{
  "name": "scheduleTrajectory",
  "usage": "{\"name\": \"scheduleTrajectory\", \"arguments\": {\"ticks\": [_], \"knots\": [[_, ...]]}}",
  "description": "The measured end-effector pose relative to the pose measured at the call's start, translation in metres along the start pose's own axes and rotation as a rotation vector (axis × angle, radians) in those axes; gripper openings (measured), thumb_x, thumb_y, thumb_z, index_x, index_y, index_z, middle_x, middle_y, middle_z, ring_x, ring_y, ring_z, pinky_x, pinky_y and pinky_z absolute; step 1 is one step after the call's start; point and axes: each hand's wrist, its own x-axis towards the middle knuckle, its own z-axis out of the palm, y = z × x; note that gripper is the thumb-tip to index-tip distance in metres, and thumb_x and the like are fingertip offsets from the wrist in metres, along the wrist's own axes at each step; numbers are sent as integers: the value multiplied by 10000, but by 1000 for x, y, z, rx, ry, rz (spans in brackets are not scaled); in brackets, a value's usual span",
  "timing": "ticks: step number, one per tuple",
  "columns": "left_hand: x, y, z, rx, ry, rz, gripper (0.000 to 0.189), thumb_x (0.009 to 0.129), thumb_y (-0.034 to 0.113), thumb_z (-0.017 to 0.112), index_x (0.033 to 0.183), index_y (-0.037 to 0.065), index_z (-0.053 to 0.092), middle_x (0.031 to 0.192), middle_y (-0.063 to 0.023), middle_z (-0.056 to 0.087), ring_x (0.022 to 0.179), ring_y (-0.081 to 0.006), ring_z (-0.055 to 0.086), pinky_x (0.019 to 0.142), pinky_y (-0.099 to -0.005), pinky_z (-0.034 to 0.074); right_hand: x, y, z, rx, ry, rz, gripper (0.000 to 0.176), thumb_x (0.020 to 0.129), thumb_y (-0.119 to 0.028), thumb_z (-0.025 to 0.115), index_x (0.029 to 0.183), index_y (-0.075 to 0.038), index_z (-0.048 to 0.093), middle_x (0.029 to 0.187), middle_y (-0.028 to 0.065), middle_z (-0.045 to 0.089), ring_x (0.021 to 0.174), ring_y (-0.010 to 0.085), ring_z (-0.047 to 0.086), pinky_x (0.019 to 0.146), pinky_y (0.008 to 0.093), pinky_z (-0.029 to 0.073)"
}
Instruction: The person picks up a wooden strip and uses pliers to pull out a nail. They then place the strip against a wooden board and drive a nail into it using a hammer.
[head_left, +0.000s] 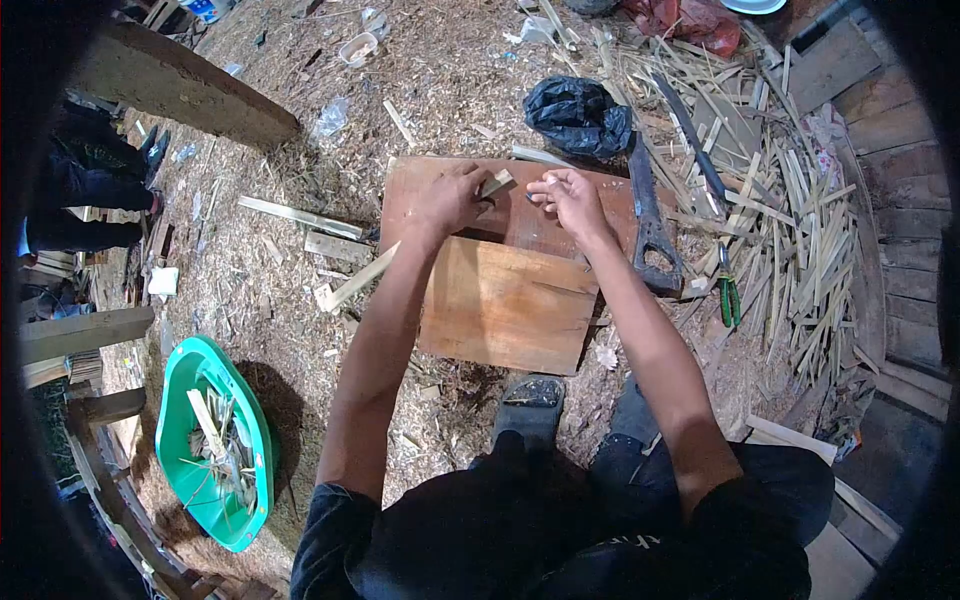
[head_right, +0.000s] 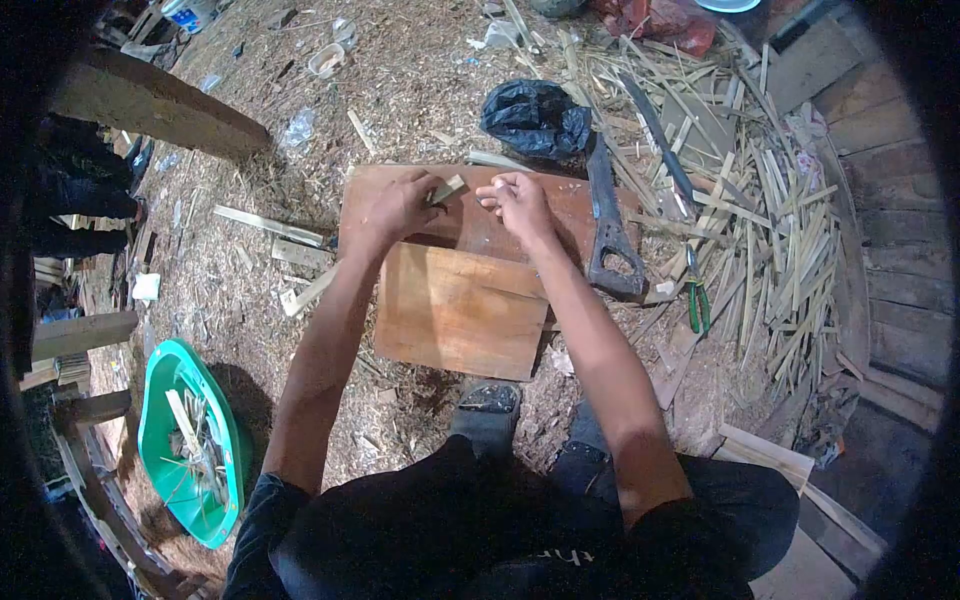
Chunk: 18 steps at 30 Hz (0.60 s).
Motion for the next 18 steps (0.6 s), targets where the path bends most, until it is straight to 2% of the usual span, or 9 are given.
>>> {"name": "scheduleTrajectory", "arguments": {"ticks": [2,5,8,9,11,12,15,18], "knots": [[4,3,3,-1,14,9,282,724,126,719,989,68,641,958,-109,634,884,-322,633,762,-409,515,3,5,1,-10,34,-34,180,975,-130,515,1050,5,608,946,87,688,736,81,608,625,185,465],[6,-6,14,-146,23,-2,264,718,53,711,977,56,658,909,-112,653,819,-291,657,723,-379,525,8,10,-1,-96,20,-242,195,930,-157,594,967,28,645,845,81,694,715,94,625,643,229,487],[-2,-5,16,-336,-51,-86,247,714,5,703,955,52,669,873,-99,670,787,-231,663,706,-341,523,3,1,7,-116,81,-215,184,883,-163,659,892,20,677,801,69,690,727,95,626,665,247,487],[-6,-5,16,-395,-88,-123,241,713,-9,702,944,51,674,864,-92,676,779,-207,662,701,-327,520,1,-1,9,-197,74,-278,178,876,-161,665,891,16,680,796,73,691,731,106,631,670,260,489],[-8,-7,21,-505,-52,-134,238,673,27,725,906,53,682,822,-115,688,758,-231,672,686,-327,523,-2,-4,14,-361,59,-402,166,863,-156,677,887,8,687,785,80,692,739,128,642,679,287,493],[-9,-8,24,-562,-32,-137,238,653,45,736,886,55,686,802,-126,693,748,-243,677,678,-327,524,-1,-2,16,-436,43,-441,158,840,-151,690,888,-1,684,799,114,691,748,175,659,692,321,498],[-7,-9,30,-512,-41,-236,206,663,48,721,868,57,700,771,-122,686,723,-250,675,658,-333,522,1,-1,17,-563,-11,-560,148,835,-133,692,923,-14,701,823,98,702,734,185,649,697,305,499],[-5,-1,26,-383,-69,-259,225,700,-29,679,906,59,699,830,-80,685,751,-173,648,688,-313,511,1,-6,18,-648,-7,-578,150,829,-140,685,924,-25,704,854,140,695,791,254,658,725,336,499]]}}
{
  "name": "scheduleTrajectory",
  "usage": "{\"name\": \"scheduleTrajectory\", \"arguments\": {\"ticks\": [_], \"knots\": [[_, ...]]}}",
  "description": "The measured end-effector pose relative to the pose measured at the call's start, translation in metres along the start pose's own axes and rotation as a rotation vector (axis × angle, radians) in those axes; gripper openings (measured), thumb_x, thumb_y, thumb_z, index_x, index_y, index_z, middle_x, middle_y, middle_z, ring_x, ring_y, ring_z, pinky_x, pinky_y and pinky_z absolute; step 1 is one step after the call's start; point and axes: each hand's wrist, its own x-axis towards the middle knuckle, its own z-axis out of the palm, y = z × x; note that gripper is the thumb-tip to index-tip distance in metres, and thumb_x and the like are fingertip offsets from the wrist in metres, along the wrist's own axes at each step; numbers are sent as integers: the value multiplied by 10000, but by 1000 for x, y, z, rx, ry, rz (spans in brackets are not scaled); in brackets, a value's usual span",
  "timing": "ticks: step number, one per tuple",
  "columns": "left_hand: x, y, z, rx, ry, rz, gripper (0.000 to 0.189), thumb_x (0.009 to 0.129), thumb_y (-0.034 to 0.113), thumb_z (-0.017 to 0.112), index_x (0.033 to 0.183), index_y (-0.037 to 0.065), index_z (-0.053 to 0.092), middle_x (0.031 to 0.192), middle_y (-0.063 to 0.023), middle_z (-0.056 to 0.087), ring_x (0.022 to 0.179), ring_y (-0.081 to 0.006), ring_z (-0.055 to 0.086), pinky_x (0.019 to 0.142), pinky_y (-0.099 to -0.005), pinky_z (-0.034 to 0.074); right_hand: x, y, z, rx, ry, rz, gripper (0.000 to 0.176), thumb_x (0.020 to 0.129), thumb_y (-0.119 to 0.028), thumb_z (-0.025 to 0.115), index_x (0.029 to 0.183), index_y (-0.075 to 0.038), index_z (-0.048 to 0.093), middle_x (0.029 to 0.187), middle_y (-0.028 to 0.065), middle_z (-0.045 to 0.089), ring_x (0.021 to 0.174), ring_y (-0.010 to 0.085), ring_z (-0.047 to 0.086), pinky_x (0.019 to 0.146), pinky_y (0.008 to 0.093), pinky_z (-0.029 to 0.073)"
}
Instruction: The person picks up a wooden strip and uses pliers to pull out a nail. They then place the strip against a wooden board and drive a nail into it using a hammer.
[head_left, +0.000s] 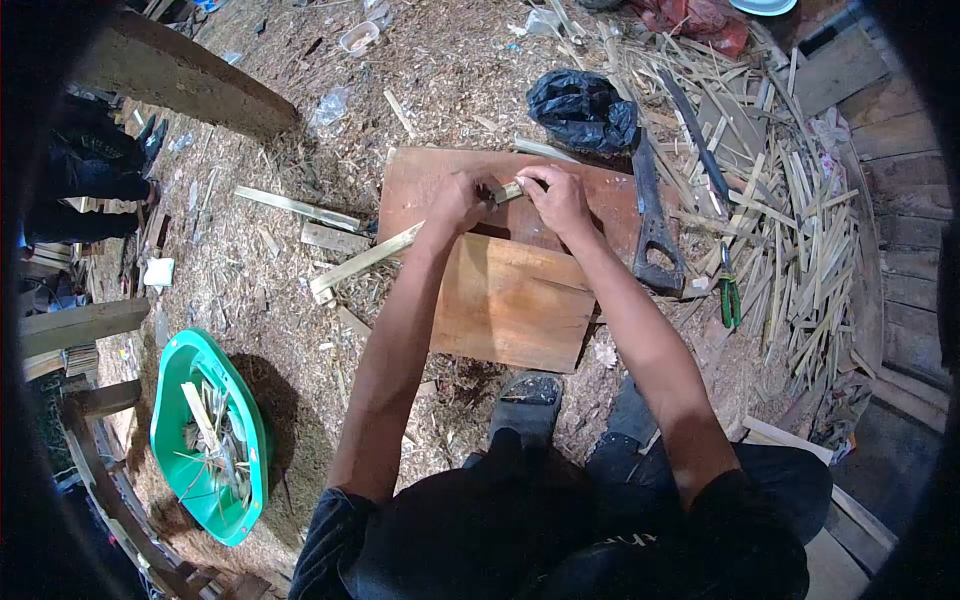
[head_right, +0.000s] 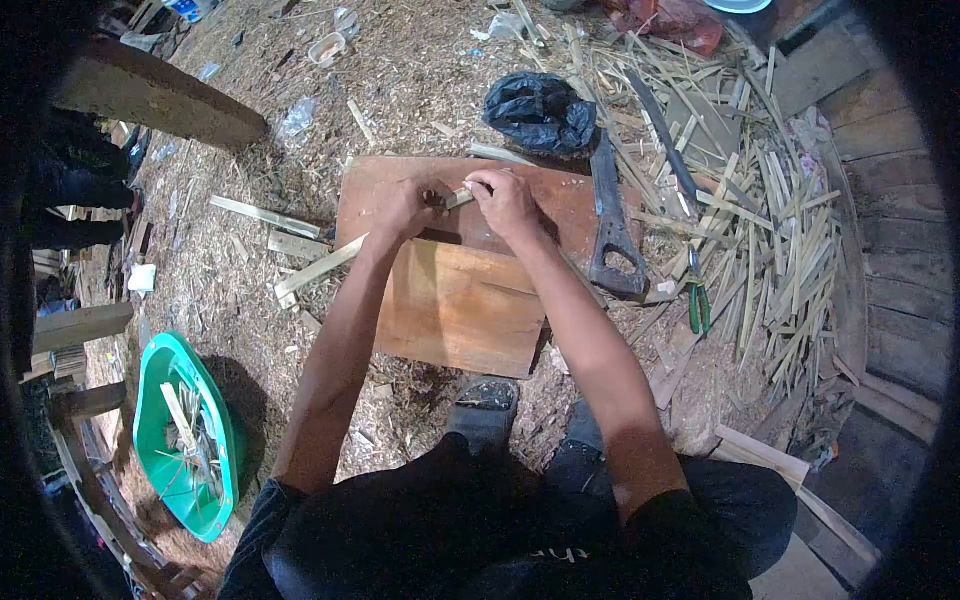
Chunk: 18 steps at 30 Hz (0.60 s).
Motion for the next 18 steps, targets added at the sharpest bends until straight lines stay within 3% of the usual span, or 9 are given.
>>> {"name": "scheduleTrajectory", "arguments": {"ticks": [6,12,15,18], "knots": [[-2,-1,4,-4,90,33,229,693,-9,687,907,68,705,833,-101,683,762,-205,666,695,-326,519,2,5,4,-54,-65,9,144,826,-130,673,916,-21,702,894,156,690,850,289,658,763,366,504],[-6,6,0,20,134,109,214,688,33,702,897,76,710,862,-109,691,768,-257,671,706,-351,528,5,4,4,-128,-61,-143,125,809,-135,658,877,-35,692,880,153,679,859,323,636,770,420,487],[-2,8,6,116,143,-11,199,689,86,714,888,87,717,889,-114,692,766,-267,669,692,-362,526,7,5,6,-253,-122,-224,127,801,-154,666,867,-50,697,882,137,682,868,311,627,801,423,471],[-9,22,20,446,493,206,184,702,148,716,876,88,724,887,-137,689,757,-282,665,669,-365,519,8,3,6,-229,-126,-192,138,801,-173,670,865,-55,704,879,131,684,877,304,625,828,418,461]]}}
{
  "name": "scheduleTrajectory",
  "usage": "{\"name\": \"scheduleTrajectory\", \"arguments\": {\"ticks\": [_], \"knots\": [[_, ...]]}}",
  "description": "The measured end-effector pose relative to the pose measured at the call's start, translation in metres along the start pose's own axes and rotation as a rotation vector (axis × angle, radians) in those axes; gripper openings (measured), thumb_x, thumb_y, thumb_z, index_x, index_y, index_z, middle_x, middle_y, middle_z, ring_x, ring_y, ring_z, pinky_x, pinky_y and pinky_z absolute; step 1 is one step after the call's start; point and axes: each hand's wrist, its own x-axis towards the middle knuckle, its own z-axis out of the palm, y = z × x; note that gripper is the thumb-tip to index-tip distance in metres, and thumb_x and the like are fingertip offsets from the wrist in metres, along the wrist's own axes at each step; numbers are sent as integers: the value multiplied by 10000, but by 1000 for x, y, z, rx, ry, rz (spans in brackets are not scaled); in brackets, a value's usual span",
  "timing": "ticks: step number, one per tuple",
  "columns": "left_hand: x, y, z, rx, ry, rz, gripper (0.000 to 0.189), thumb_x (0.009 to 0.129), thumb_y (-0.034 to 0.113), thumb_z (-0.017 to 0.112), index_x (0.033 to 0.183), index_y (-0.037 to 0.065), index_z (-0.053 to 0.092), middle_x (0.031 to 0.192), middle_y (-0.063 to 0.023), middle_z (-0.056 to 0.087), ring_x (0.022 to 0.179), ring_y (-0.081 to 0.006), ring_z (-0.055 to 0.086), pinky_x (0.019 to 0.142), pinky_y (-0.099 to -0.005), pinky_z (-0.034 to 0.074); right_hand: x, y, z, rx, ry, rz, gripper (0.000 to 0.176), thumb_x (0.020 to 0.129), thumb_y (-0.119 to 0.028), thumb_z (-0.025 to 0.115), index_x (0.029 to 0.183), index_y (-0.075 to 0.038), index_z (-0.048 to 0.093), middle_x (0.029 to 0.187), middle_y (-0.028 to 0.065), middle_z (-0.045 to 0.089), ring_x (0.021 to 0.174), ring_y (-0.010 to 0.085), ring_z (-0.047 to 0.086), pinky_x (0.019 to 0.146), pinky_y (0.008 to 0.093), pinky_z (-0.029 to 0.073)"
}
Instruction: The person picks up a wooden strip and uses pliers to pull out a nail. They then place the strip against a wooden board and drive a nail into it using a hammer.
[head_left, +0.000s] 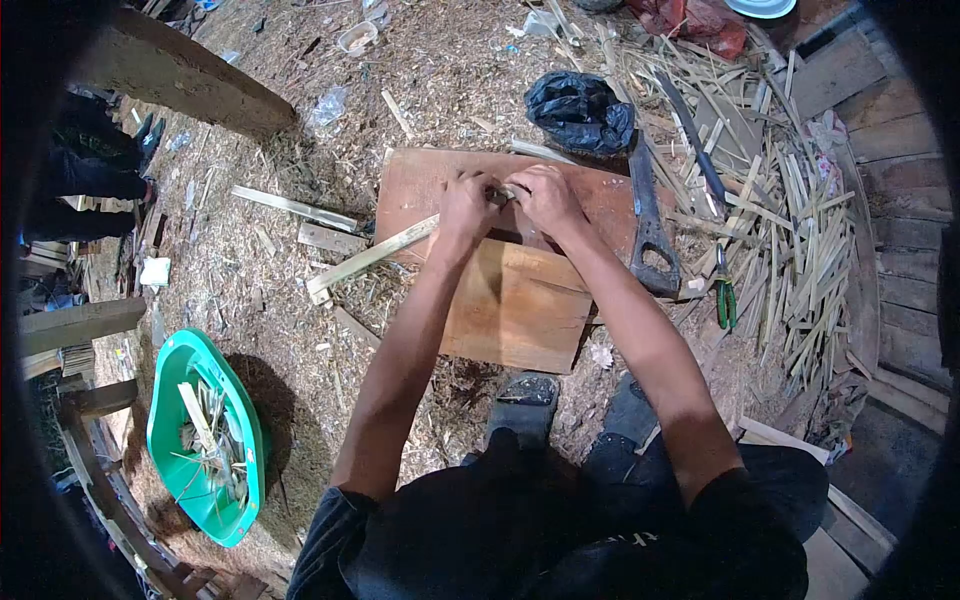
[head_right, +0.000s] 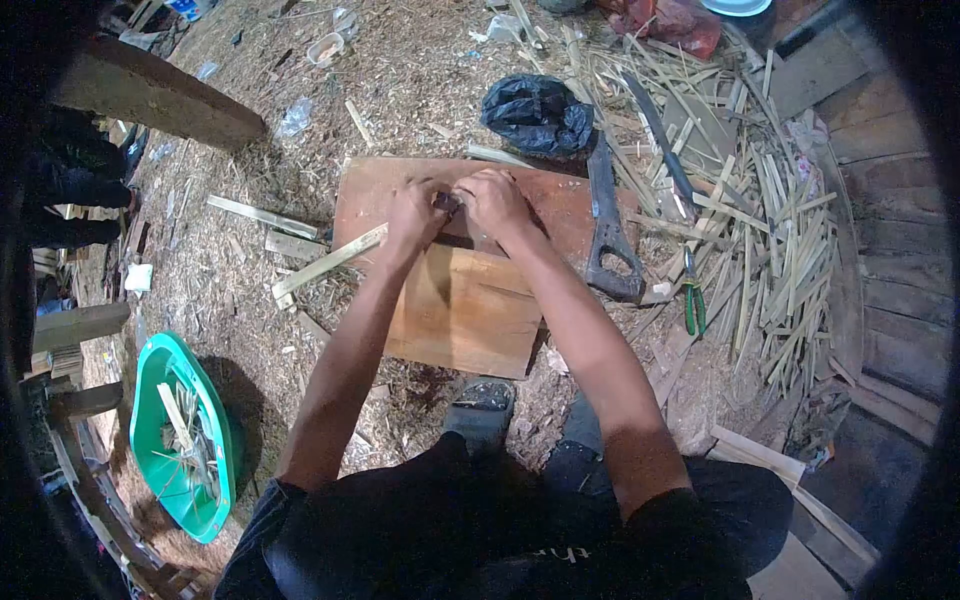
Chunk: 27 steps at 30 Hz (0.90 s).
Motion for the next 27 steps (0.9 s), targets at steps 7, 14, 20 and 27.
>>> {"name": "scheduleTrajectory", "arguments": {"ticks": [7,14,20,27], "knots": [[7,0,9,-275,-169,-286,230,752,244,711,877,52,723,748,-165,673,714,-328,649,659,-393,513,0,-3,-2,96,11,111,139,801,-186,676,854,-68,728,861,129,693,884,306,621,820,410,475],[6,-2,16,-137,-137,-223,249,759,330,720,867,108,748,712,-157,671,713,-323,652,692,-414,486,-3,18,5,206,71,14,192,827,-239,691,876,-56,723,886,129,690,874,292,622,800,393,480],[6,-2,17,-224,-165,-282,233,736,338,732,848,135,753,751,-132,685,744,-319,647,768,-458,448,-35,9,-46,104,95,371,227,797,-208,736,842,-7,640,771,103,605,791,246,612,724,333,479],[5,0,16,-141,-83,-185,193,721,269,746,800,93,734,722,-141,678,688,-310,656,692,-435,494,-74,24,-35,-162,-1,435,292,817,-224,709,933,-14,541,797,177,609,765,382,608,669,450,477]]}}
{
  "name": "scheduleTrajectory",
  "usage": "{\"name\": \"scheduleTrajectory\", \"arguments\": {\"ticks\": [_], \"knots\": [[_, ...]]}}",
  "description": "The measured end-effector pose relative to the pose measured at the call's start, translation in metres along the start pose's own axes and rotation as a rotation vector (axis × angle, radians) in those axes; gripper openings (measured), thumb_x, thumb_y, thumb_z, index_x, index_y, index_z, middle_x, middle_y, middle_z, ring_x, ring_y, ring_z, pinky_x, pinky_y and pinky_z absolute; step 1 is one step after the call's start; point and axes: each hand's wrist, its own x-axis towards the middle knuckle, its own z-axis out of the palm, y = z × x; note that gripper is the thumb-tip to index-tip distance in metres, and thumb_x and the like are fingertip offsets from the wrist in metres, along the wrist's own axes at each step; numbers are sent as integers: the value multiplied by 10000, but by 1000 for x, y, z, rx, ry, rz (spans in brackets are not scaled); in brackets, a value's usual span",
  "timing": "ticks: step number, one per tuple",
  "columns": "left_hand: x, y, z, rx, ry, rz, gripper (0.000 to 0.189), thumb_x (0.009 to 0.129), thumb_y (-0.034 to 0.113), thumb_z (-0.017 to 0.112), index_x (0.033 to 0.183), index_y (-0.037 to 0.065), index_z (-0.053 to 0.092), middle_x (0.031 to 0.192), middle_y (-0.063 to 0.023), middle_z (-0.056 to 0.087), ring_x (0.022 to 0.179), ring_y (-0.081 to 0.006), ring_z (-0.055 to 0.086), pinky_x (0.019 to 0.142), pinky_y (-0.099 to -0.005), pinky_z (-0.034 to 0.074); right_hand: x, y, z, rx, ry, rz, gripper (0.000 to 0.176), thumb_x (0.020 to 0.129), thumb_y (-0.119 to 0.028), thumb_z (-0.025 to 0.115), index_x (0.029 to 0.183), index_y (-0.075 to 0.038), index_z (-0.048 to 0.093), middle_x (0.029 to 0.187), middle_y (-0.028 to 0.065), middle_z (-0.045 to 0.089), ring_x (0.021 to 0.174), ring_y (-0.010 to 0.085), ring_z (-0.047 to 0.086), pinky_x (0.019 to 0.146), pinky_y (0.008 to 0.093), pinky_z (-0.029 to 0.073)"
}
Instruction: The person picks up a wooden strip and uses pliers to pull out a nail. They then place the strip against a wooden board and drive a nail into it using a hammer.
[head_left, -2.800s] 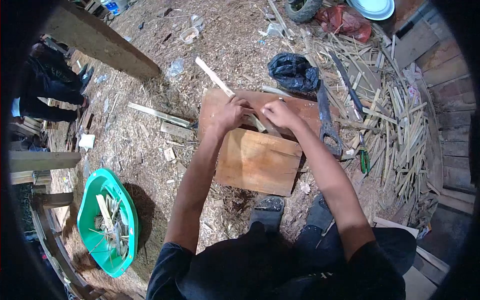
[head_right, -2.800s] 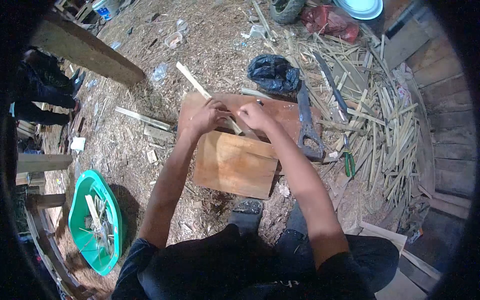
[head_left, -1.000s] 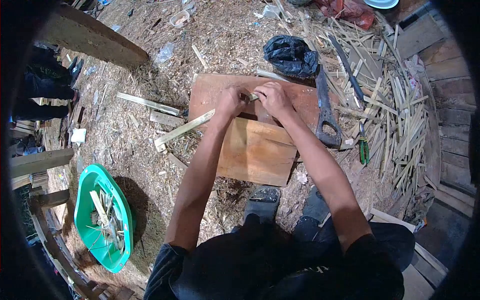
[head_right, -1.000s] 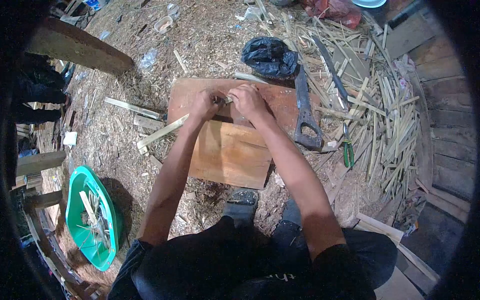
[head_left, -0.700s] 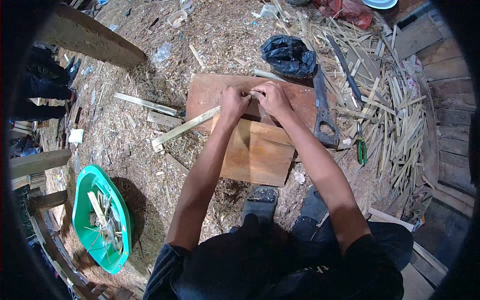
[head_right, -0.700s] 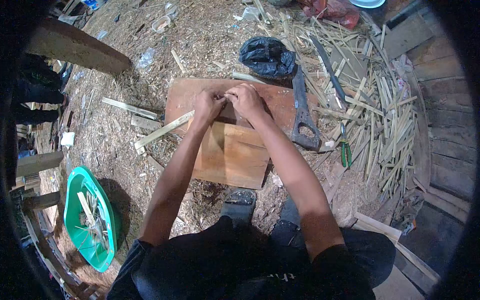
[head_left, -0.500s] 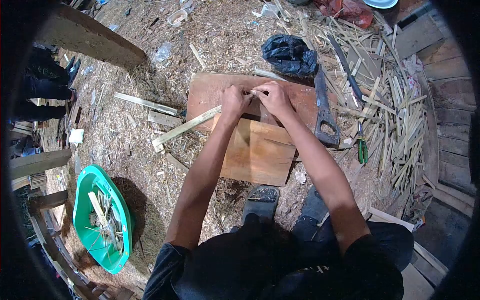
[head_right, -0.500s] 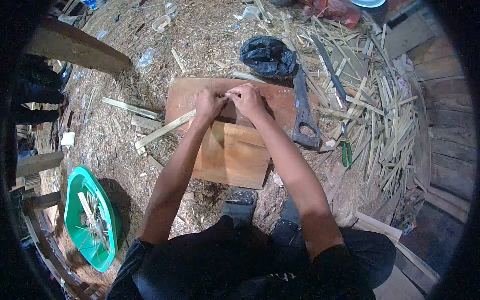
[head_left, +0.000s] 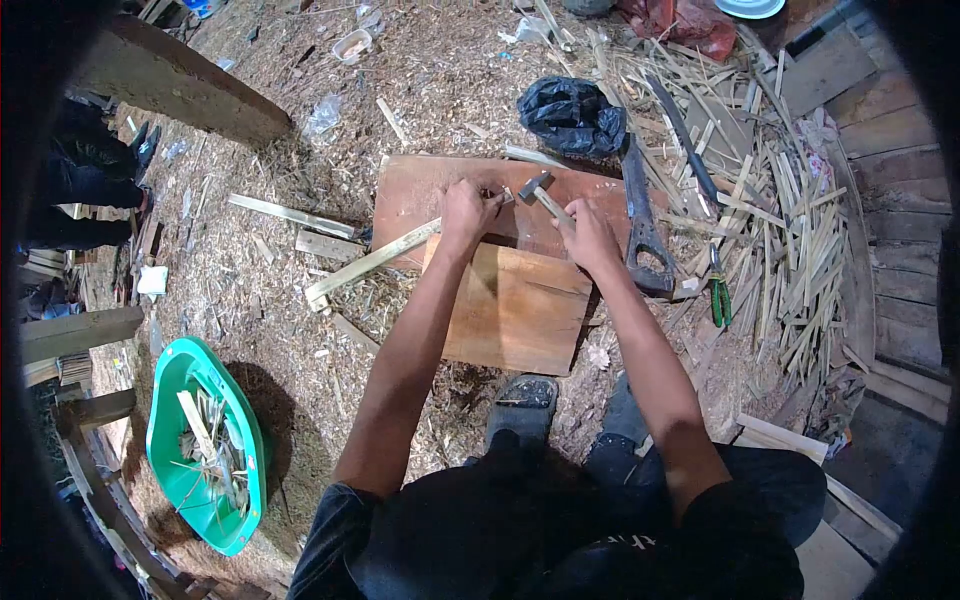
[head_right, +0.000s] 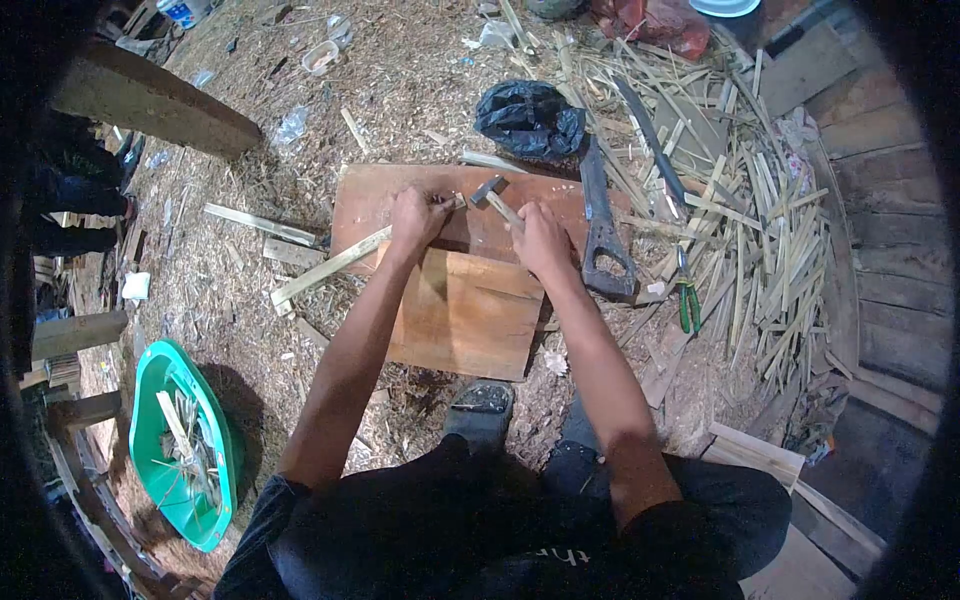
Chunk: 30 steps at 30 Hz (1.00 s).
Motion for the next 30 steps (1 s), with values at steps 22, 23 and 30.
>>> {"name": "scheduleTrajectory", "arguments": {"ticks": [22,23,30], "knots": [[2,-5,8,-131,20,27,129,712,205,693,756,85,712,687,-144,663,633,-329,644,657,-426,515,-61,-62,-24,355,-47,-76,399,923,-127,506,1295,6,455,984,289,607,895,458,593,743,485,477],[2,-6,8,-143,26,44,128,711,205,697,754,85,711,684,-143,662,633,-330,642,659,-430,512,-65,-62,-23,324,-14,-95,399,926,-131,503,1296,9,455,977,291,608,884,457,595,735,486,478],[2,0,4,-68,27,40,132,691,192,715,754,76,706,690,-152,660,638,-335,643,654,-440,507,-67,-75,-27,222,-14,-113,409,940,-145,487,1311,23,446,963,282,605,848,447,598,716,482,483]]}}
